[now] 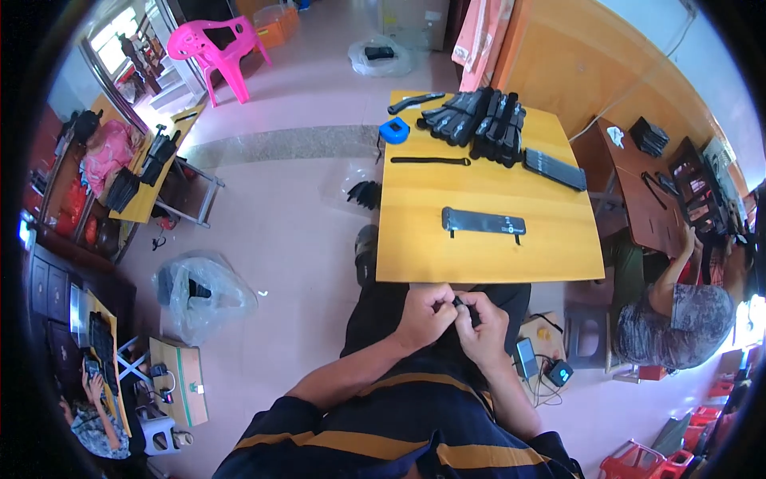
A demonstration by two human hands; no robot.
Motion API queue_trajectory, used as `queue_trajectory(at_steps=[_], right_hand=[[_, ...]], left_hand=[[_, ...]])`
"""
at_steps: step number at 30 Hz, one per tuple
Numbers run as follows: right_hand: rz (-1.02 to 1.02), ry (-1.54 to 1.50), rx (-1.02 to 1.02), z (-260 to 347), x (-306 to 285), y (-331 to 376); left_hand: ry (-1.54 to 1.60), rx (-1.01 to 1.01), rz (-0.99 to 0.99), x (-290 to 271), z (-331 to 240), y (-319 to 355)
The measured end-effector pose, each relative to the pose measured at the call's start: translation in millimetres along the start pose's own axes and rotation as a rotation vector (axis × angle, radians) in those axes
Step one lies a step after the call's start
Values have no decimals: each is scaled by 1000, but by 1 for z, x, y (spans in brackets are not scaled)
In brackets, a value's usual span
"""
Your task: Attaching and adjusting straps on protective gear components.
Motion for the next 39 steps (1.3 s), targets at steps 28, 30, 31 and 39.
queue_trajectory(at_steps=[28,30,31,39], right_hand=[[348,79,-78,-4,1,-8],[321,-32,-119,-3,0,-9],[322,-33,-115,-4,-2,-10],[372,-51,-234,0,-17,-29]], left_hand=[[-82,-145,443,-4,-25,-13],[-105,-138,460,-5,-28,-16],[-128,-129,476,-4,-30,-17],[-277,82,489,8,-53,-25]])
Point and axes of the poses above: each hand's wrist, its own y-axis away from the middle knuckle, its own x-axis out of the palm, z = x × y, the point moved 6 cm from there along -y, towards the middle knuckle, and after that the axes turned 14 degrees about y, right-handed, at the moved point
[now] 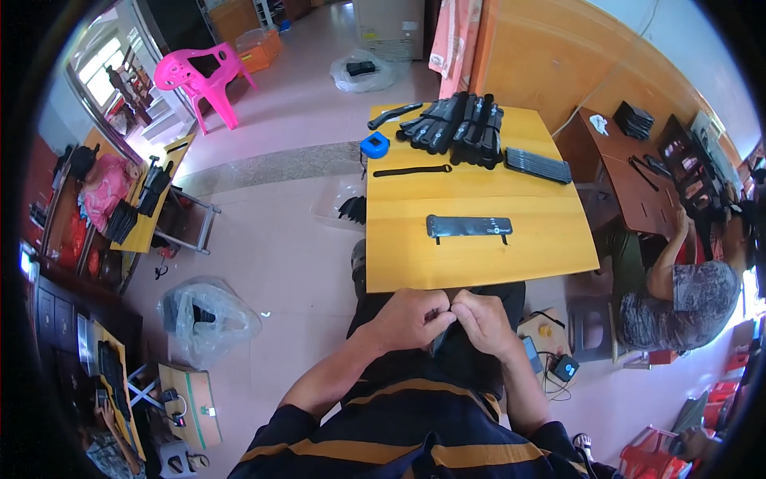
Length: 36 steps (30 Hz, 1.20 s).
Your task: Attaching and adjusting straps on protective gear components.
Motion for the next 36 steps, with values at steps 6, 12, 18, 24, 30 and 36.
queue_trajectory(at_steps=[6,12,18,24,30,36], right_hand=[[-157,58,-1,-2,-9,0],[-590,-249,464,-68,-30,28],[-1165,-598,778,-175,-110,121],[-1104,-619,809,-216,-117,207],[-890,-806,819,-181,-57,152],[-659,-902,690,-149,-22,116]], left_hand=[[18,102,-181,6,-5,-7],[756,35,-736,-11,39,14],[1172,229,-1043,-154,61,84],[527,134,-1136,-239,7,109],[166,-53,-838,-205,19,-2],[288,42,-553,-119,24,-133]])
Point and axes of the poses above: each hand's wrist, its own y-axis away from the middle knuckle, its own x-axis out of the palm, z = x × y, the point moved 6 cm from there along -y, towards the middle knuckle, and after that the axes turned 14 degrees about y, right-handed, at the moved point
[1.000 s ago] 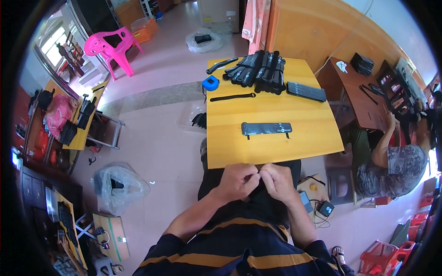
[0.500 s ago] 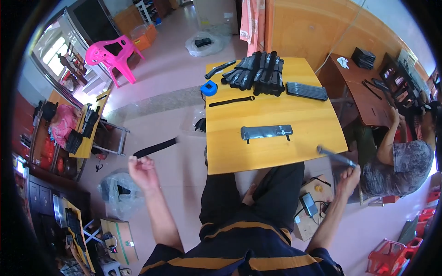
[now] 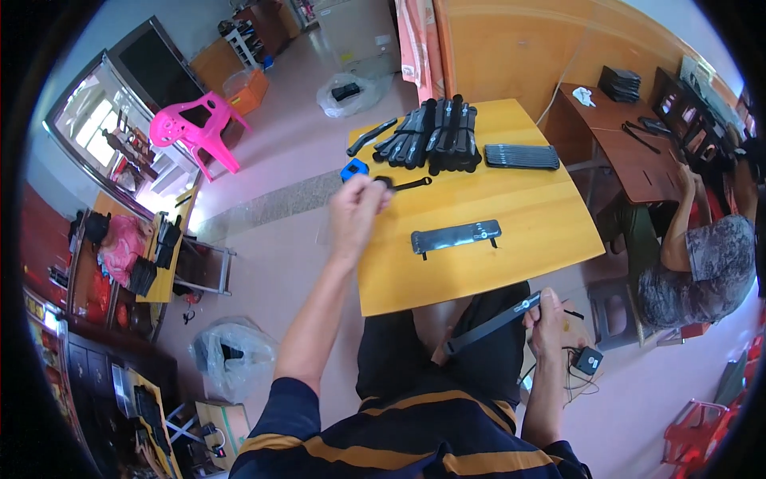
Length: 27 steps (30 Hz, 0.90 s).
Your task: Attaching and adjusting straps on protective gear components.
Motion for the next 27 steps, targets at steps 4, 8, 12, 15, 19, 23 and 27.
queue_trajectory(at_steps=[4,8,12,15,19,23,27], right_hand=[[4,18,-4,-6,-3,5],[6,22,26,-9,-9,6],[24,74,41,-12,-10,-1],[1,112,40,-10,-8,-7],[38,95,40,-6,1,-12],[73,122,-4,-4,7,-16],[74,137,-10,-4,6,-15]], left_hand=[[170,-41,27,46,30,-21],[0,-239,-99,12,97,-14],[-11,-362,-221,-48,152,10],[-98,-349,-337,-68,158,15],[-281,-342,-324,-83,153,10],[-626,-286,-298,-109,157,5],[-837,-296,-271,-111,152,4]])
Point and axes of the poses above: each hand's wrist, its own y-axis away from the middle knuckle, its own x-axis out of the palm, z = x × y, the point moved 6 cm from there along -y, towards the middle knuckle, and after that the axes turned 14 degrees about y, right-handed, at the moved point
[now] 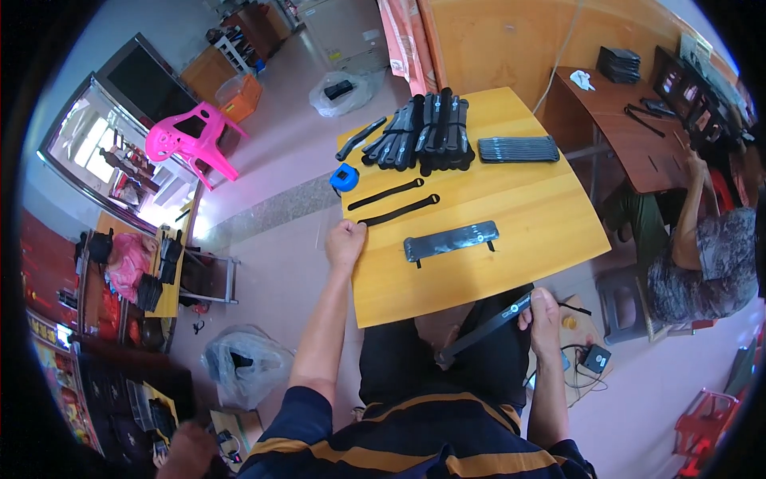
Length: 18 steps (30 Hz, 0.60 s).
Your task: Attaching and adjusting straps on protective gear components.
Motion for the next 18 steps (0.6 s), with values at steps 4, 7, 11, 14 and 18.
queue_trajectory(at_steps=[4,7,11,14,18], right_hand=[[-3,11,0,6,5,2],[19,20,-10,12,12,3],[51,125,-80,21,31,4],[57,326,-144,37,54,8],[92,508,-306,67,85,19]], left_hand=[[-55,94,-18,-17,4,-1],[33,38,-1,-22,15,1],[390,94,218,-12,-46,54],[419,229,556,-6,-138,147],[179,552,658,-1,-187,229]])
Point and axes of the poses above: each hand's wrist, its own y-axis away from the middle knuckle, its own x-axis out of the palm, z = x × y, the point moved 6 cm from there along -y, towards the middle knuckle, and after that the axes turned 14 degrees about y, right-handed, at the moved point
